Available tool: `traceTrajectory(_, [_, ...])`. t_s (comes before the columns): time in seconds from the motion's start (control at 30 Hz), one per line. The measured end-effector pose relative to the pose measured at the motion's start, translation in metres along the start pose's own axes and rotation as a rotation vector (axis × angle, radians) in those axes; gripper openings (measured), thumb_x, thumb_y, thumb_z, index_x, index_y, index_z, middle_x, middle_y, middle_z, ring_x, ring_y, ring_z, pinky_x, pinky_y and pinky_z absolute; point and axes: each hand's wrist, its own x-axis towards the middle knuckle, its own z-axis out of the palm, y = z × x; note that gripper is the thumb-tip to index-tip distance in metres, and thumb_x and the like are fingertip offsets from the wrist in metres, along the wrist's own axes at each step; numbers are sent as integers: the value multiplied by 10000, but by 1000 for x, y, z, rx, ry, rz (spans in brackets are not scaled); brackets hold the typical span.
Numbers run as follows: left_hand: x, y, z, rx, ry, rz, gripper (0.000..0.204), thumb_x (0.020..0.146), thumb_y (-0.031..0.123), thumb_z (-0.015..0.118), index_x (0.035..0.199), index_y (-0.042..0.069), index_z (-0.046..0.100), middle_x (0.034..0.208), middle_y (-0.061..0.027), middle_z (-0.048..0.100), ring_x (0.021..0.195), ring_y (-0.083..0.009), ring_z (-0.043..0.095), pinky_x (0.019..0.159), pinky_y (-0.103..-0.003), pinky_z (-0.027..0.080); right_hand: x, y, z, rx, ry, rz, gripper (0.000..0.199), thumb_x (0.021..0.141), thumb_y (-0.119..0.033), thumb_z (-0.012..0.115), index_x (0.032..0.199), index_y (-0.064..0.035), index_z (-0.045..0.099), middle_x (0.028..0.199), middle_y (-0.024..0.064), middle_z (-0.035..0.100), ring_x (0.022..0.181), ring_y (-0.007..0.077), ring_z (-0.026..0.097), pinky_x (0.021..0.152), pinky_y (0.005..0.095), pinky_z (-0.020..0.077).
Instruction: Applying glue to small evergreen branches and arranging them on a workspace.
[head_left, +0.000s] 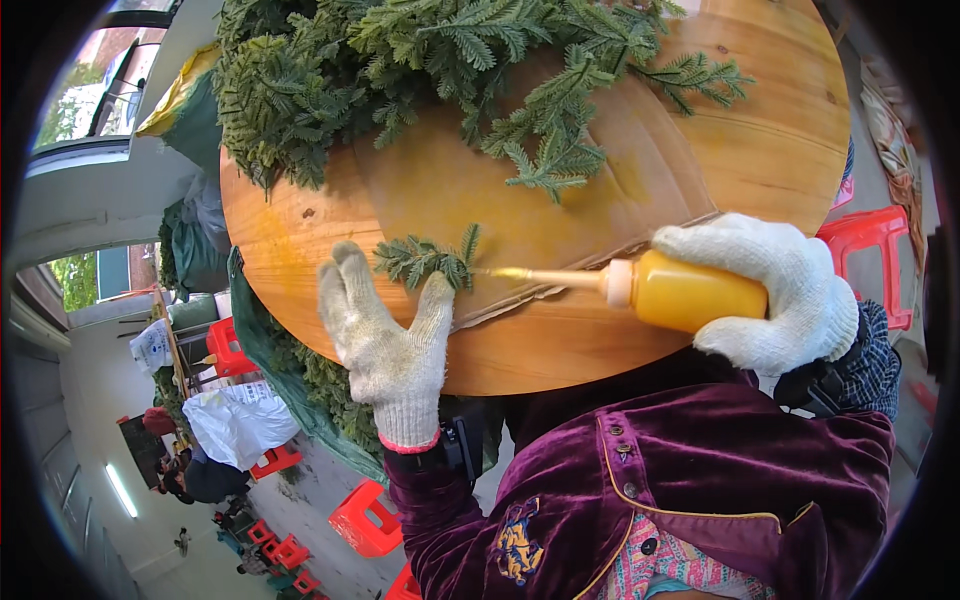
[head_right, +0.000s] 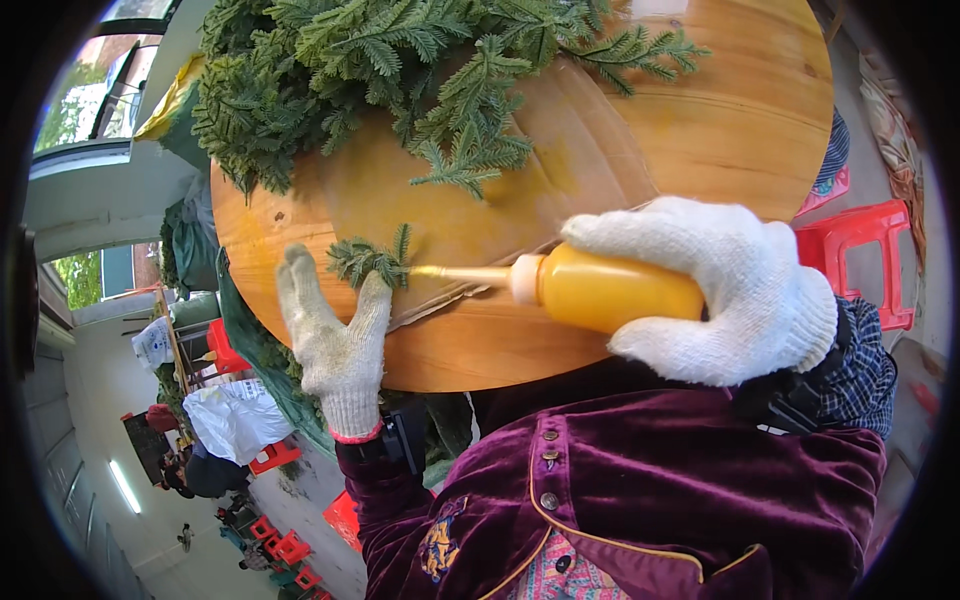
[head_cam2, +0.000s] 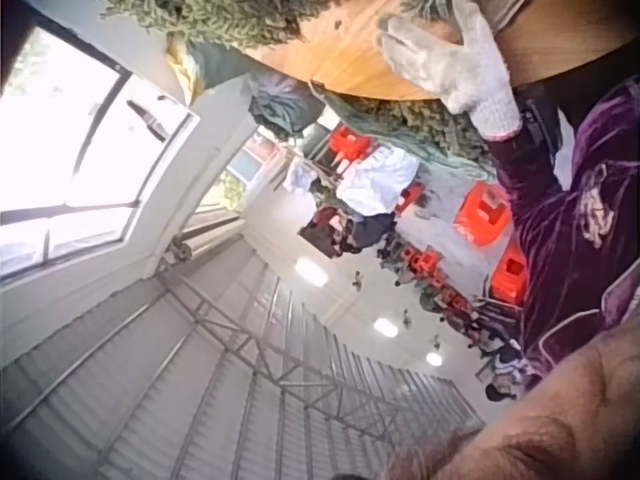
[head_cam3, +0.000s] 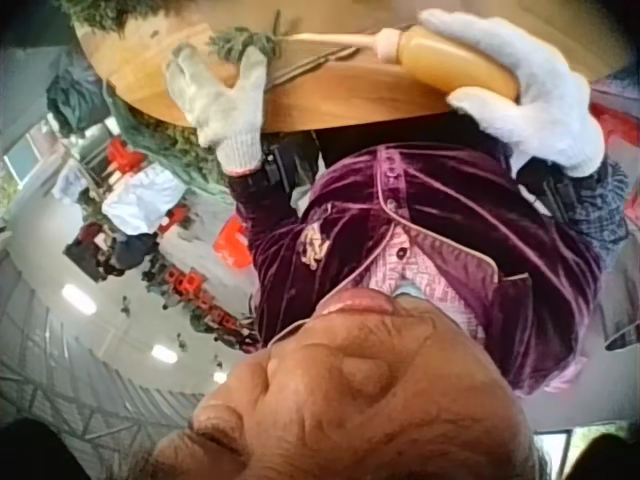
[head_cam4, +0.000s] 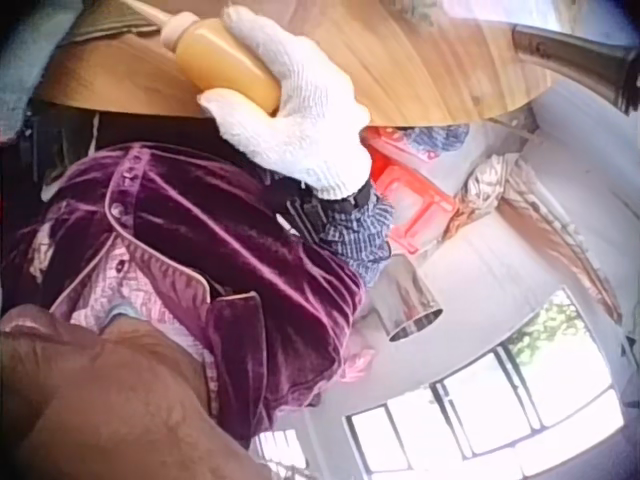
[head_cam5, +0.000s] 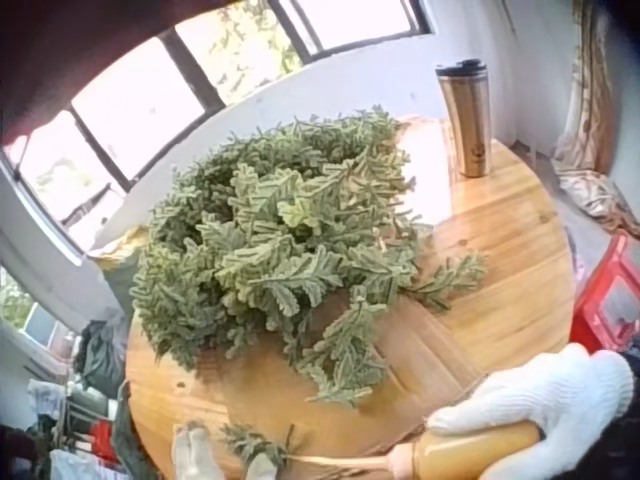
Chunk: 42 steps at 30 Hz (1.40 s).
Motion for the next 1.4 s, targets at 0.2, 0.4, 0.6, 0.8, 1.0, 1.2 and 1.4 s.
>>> traceTrajectory(0.2, [11,-12,-1,-52,-76,267,620,850,194,847,1394,-13,634,1449,-208,639,1376,-414,561,1218,-540,356,9,3,-3,-47,35,-71,721,757,-251,863,1388,32,657,1130,208,738,1016,350,735,923,383,566])
traceTrajectory(0.4, [12,-13,2,-146,-154,207,540,875,199,822,1350,-10,669,1395,-208,674,1339,-416,590,1208,-542,366,31,-1,0,-122,-25,-74,688,767,-212,856,1390,7,665,1098,197,736,962,348,732,880,382,572])
traceTrajectory(0.6, [11,-13,0,-133,-161,190,553,874,215,821,1356,-10,668,1377,-225,679,1325,-426,600,1201,-546,370,44,-2,1,-129,-54,-98,691,774,-217,856,1400,0,658,1091,192,733,969,343,729,882,381,568])
traceTrajectory(0.8, [13,-17,1,-154,-157,232,560,865,212,825,1354,-12,669,1343,-231,689,1277,-428,617,1168,-546,396,40,0,1,-161,-64,-74,710,779,-251,872,1406,0,652,1116,188,729,983,344,727,894,382,567])
traceTrajectory(1.0, [24,-5,-2,-163,-99,298,422,793,147,810,1184,17,715,1076,-142,711,1009,-343,652,953,-490,472,29,3,-8,-62,-63,-45,764,769,-304,886,1404,39,638,1201,200,720,1070,308,719,964,372,542])
traceTrajectory(1.2, [12,-7,-9,-82,30,226,287,775,54,790,1058,26,747,1097,-147,749,1077,-346,685,991,-453,500,17,3,-4,76,23,159,879,780,-440,865,1432,85,598,1408,211,658,1300,296,628,1138,393,443])
traceTrajectory(1.4, [-29,-82,-38,-470,342,-132,252,976,136,749,1209,41,743,1225,-83,753,1225,-249,669,1068,-396,521,13,19,5,327,124,219,994,773,-499,877,1499,81,526,1514,178,576,1371,272,579,1180,395,417])
